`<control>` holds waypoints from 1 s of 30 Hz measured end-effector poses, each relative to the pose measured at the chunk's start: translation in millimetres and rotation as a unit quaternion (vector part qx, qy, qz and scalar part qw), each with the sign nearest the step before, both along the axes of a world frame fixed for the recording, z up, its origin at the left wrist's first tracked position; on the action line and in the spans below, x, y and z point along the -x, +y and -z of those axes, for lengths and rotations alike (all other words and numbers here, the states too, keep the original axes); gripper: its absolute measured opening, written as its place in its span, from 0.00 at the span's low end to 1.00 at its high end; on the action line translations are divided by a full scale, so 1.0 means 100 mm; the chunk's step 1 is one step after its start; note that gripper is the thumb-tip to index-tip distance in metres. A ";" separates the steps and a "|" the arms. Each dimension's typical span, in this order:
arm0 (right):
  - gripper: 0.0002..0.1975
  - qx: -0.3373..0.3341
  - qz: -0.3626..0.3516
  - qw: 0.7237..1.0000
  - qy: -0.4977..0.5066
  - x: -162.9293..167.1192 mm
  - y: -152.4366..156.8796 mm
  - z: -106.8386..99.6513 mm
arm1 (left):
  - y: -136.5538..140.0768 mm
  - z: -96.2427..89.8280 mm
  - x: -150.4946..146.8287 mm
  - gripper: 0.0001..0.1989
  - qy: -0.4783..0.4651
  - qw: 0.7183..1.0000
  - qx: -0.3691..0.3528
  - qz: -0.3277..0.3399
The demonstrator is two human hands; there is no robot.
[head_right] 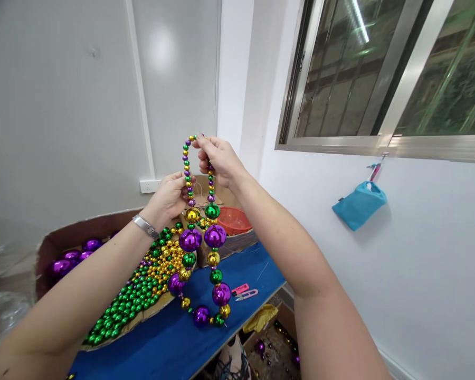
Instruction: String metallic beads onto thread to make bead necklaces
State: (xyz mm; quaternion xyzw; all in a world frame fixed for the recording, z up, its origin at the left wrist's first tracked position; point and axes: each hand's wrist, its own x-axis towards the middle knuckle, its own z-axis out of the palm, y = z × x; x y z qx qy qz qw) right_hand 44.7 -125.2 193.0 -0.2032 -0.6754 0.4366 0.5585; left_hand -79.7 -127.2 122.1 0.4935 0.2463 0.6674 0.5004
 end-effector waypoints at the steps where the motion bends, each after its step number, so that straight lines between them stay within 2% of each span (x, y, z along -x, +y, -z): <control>1: 0.20 0.004 -0.002 1.000 0.006 0.00 0.02 0.02 | 0.00 0.00 -0.01 0.08 -0.001 1.000 0.001 0.000; 14: 0.20 0.060 0.013 0.996 0.069 -0.02 0.11 0.16 | 0.05 0.03 -0.11 0.10 -0.011 1.000 0.005 0.015; 26: 0.19 0.102 0.014 0.990 0.096 -0.08 0.17 0.40 | 0.14 0.22 -0.13 0.09 -0.001 0.999 0.026 0.027; 30: 0.19 0.104 0.014 0.990 0.093 -0.10 0.18 0.43 | 0.16 0.23 -0.15 0.11 -0.001 0.999 0.028 0.020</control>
